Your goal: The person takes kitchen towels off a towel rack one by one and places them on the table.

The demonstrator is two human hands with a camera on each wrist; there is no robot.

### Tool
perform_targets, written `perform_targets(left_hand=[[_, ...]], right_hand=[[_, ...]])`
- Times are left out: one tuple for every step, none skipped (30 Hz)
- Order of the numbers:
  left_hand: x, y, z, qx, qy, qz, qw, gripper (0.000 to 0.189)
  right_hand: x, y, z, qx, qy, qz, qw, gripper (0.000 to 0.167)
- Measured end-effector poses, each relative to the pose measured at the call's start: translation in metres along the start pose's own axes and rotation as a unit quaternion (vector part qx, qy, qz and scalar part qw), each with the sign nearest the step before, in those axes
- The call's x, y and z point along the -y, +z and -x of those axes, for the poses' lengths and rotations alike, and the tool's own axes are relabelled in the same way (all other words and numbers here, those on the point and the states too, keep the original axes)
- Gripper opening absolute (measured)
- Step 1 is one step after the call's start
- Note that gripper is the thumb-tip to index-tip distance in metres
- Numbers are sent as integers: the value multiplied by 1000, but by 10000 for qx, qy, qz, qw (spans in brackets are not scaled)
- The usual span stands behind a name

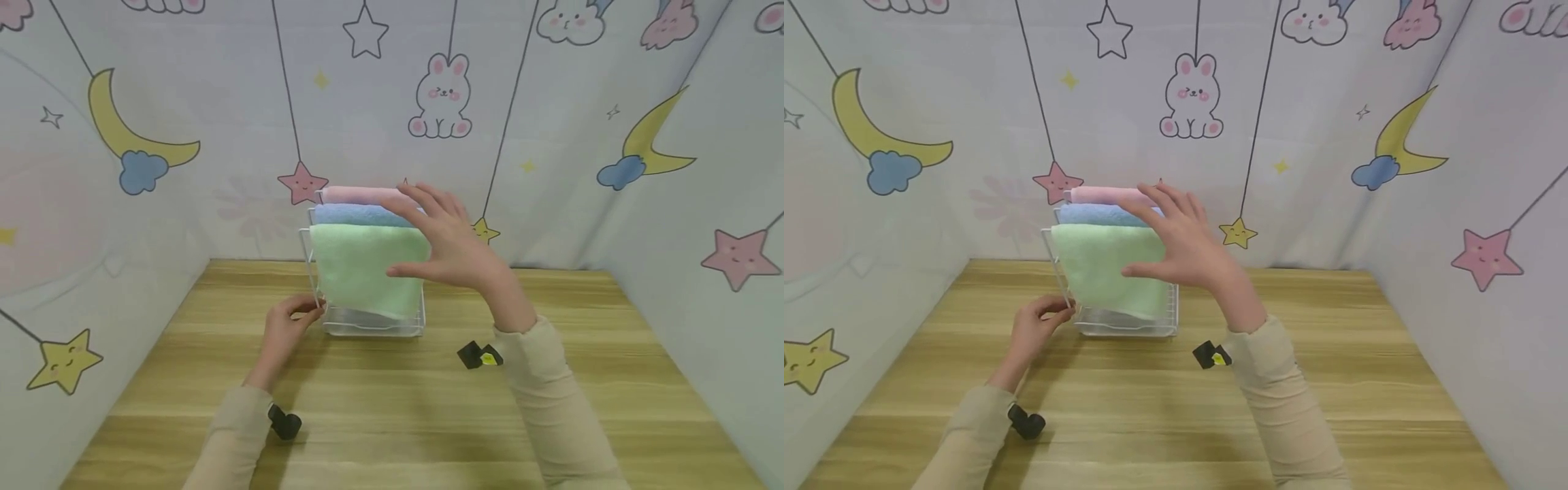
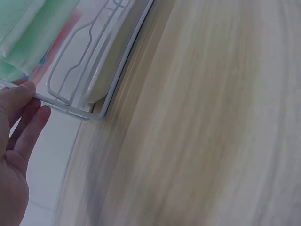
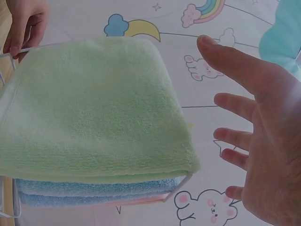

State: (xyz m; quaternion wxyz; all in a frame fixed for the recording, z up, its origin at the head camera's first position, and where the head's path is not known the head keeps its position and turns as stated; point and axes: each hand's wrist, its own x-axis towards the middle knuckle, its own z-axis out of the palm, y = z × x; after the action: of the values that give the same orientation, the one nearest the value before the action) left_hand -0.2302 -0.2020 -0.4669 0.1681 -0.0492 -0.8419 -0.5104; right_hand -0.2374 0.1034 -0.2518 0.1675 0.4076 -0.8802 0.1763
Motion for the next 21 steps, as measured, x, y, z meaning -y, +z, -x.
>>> perform_targets(left_hand=[[1,0,0,-23,30,-23,10000,12],[1,-1,0,-37,76,-40,10000,12],[1,-1,1,-31,105,-61,9999,12],[2,-2,1,-16,132,-74,9999,12],[1,-2,1,-1,164,-100,9998,13],[1,-3,1,10,196,-144,9997,12],[1,-3,1,28,229,-197,9995,13],[0,-3,1,49,222,-234,9995,13],[0,-3,1,66,210,-287,9993,12],[0,-3,0,75,216,-335,9992,12],[0,-4,0,85,229,-374,9990,11],[0,-4,0,113,237,-386,9989,11],[1,-4,0,154,239,-386,9989,11],[1,-5,0,189,220,-360,9989,11],[1,-5,-1,223,223,-352,9989,11],[2,-5,-1,255,217,-320,9989,11],[2,-5,-1,287,203,-295,9989,10],[3,-5,-1,315,186,-264,9990,10],[3,-5,-2,339,163,-236,9990,10],[3,-5,-2,359,132,-186,9991,10],[3,-5,-2,386,129,-170,9990,10]], right_hand=[[0,0,-1,12,4,10,10000,91],[1,0,-1,29,9,17,10000,90],[1,1,-2,41,9,21,10000,90],[1,1,-2,53,20,24,10000,90],[1,0,-3,72,40,38,10000,90],[2,0,-4,88,52,46,9999,90],[3,1,-4,100,50,62,9999,90],[3,1,-5,102,35,70,9999,89],[3,2,-6,112,19,69,9999,89],[4,2,-6,123,10,61,9999,89],[5,2,-7,131,-9,42,9999,88],[6,3,-8,131,-35,17,9999,88],[6,3,-9,125,-53,-25,9999,88],[6,4,-9,122,-57,-60,9999,88],[7,4,-10,122,-49,-94,9999,87],[7,5,-11,115,-43,-102,9999,87],[7,5,-12,106,-48,-112,9999,86],[8,6,-13,94,-56,-107,9999,86],[8,7,-14,75,-68,-103,9999,85],[7,8,-15,62,-75,-80,9999,84],[8,9,-16,43,-75,-79,9999,82]])
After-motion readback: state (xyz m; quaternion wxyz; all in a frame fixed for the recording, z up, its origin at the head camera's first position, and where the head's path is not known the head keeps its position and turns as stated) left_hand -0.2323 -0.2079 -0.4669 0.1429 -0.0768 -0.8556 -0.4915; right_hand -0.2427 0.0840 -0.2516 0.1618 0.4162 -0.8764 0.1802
